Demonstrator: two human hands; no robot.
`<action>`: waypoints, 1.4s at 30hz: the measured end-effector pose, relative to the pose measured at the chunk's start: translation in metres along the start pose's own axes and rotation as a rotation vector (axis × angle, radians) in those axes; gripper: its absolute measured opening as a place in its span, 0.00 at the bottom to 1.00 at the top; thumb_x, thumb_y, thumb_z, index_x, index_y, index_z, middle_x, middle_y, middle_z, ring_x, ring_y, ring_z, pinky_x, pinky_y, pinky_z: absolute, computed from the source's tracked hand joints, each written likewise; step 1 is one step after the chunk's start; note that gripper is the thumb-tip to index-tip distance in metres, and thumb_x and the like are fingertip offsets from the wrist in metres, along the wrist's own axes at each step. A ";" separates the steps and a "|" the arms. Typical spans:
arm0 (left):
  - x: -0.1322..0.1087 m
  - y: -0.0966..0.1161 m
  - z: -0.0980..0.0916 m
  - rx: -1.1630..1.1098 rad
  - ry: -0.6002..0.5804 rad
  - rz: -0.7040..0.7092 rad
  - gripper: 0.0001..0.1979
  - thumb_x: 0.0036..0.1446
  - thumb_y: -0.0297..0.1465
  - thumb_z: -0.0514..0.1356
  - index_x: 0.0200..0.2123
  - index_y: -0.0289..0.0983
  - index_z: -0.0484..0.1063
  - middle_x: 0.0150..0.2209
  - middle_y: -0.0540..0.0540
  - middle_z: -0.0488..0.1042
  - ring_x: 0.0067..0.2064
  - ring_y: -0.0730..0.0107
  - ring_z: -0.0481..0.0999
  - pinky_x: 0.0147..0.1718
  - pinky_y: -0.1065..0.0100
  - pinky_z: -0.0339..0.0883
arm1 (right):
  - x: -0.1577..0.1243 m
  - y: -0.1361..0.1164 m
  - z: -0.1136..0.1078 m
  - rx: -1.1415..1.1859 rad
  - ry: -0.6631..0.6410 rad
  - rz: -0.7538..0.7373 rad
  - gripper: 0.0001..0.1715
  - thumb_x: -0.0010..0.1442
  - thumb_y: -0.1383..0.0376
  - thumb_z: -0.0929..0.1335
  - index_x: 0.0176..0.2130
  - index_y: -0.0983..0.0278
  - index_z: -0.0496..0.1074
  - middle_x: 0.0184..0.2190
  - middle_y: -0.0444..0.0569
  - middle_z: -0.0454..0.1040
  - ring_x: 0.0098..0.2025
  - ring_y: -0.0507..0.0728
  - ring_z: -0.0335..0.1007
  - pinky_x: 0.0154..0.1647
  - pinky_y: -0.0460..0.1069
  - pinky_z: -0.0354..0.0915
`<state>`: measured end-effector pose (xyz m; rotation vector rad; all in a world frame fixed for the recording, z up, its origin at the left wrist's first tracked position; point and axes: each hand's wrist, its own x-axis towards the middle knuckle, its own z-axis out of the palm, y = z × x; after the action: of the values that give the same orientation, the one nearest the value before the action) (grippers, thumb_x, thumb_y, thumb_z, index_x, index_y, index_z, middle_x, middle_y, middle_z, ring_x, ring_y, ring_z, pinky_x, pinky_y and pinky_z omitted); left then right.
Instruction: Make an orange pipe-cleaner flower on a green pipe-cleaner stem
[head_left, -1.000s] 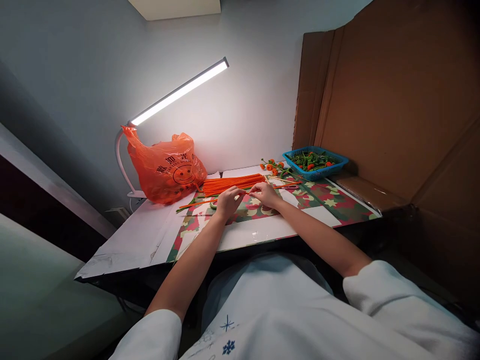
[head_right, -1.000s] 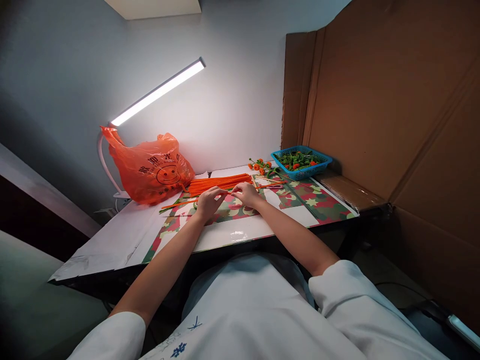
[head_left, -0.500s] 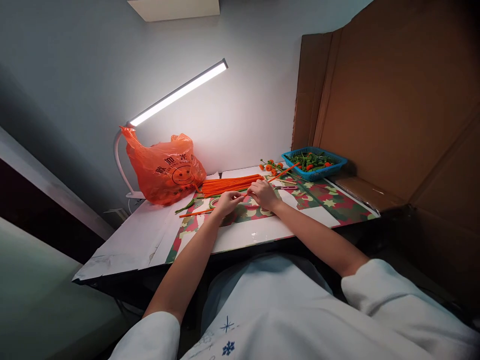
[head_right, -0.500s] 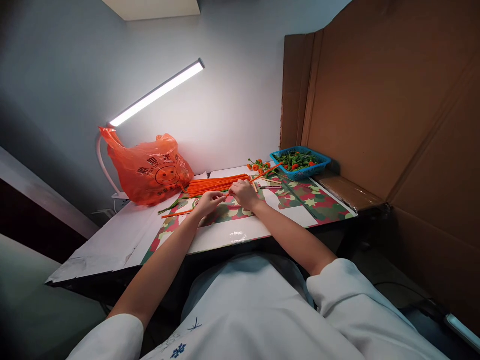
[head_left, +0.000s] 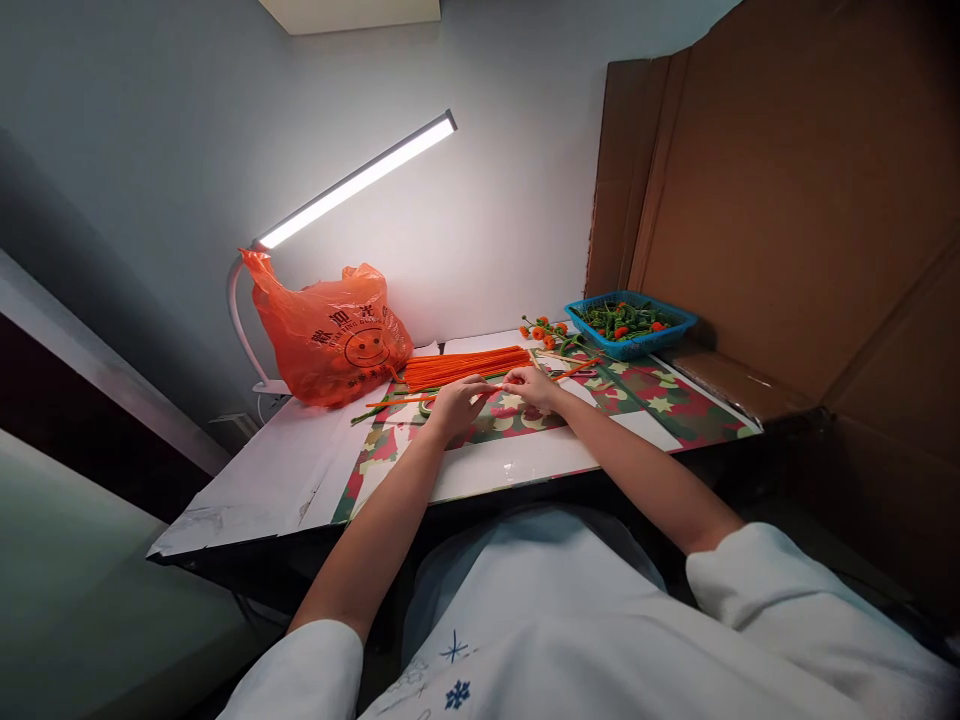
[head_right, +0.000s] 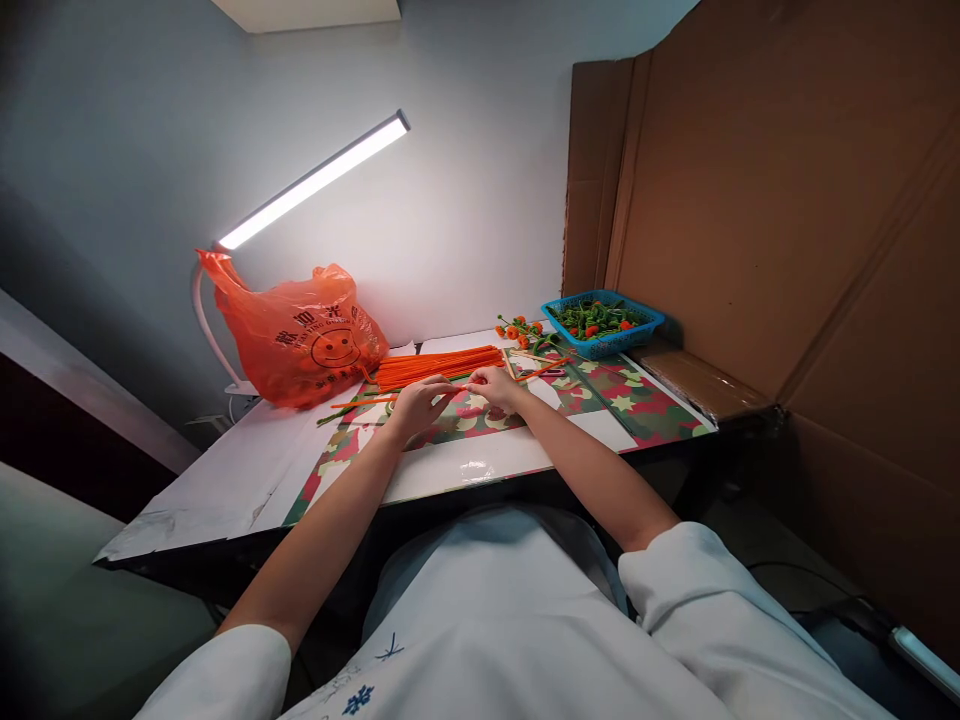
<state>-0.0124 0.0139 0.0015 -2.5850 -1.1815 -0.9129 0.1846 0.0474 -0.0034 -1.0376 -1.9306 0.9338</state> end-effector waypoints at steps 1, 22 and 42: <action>0.000 -0.001 0.000 0.010 -0.008 0.020 0.12 0.60 0.30 0.55 0.41 0.43 0.78 0.37 0.48 0.78 0.36 0.72 0.76 0.31 0.73 0.64 | 0.000 0.000 -0.001 0.014 -0.004 0.014 0.11 0.50 0.59 0.67 0.28 0.67 0.70 0.22 0.41 0.64 0.24 0.49 0.56 0.26 0.46 0.53; 0.008 0.004 0.004 -0.565 0.162 -0.415 0.18 0.50 0.45 0.61 0.23 0.35 0.74 0.22 0.48 0.73 0.24 0.74 0.66 0.24 0.71 0.60 | -0.004 -0.009 0.003 -0.304 0.159 -0.303 0.07 0.58 0.64 0.66 0.31 0.65 0.70 0.29 0.48 0.72 0.36 0.55 0.63 0.40 0.50 0.57; 0.003 0.013 0.001 -0.055 0.219 -0.063 0.11 0.62 0.34 0.54 0.36 0.39 0.77 0.33 0.47 0.76 0.29 0.74 0.71 0.30 0.71 0.62 | -0.007 -0.014 -0.001 0.215 -0.065 0.102 0.20 0.61 0.55 0.64 0.23 0.64 0.64 0.14 0.40 0.62 0.15 0.47 0.54 0.17 0.45 0.53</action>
<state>-0.0010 0.0068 0.0038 -2.4231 -1.1979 -1.2220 0.1839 0.0355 0.0067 -0.9967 -1.7956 1.2172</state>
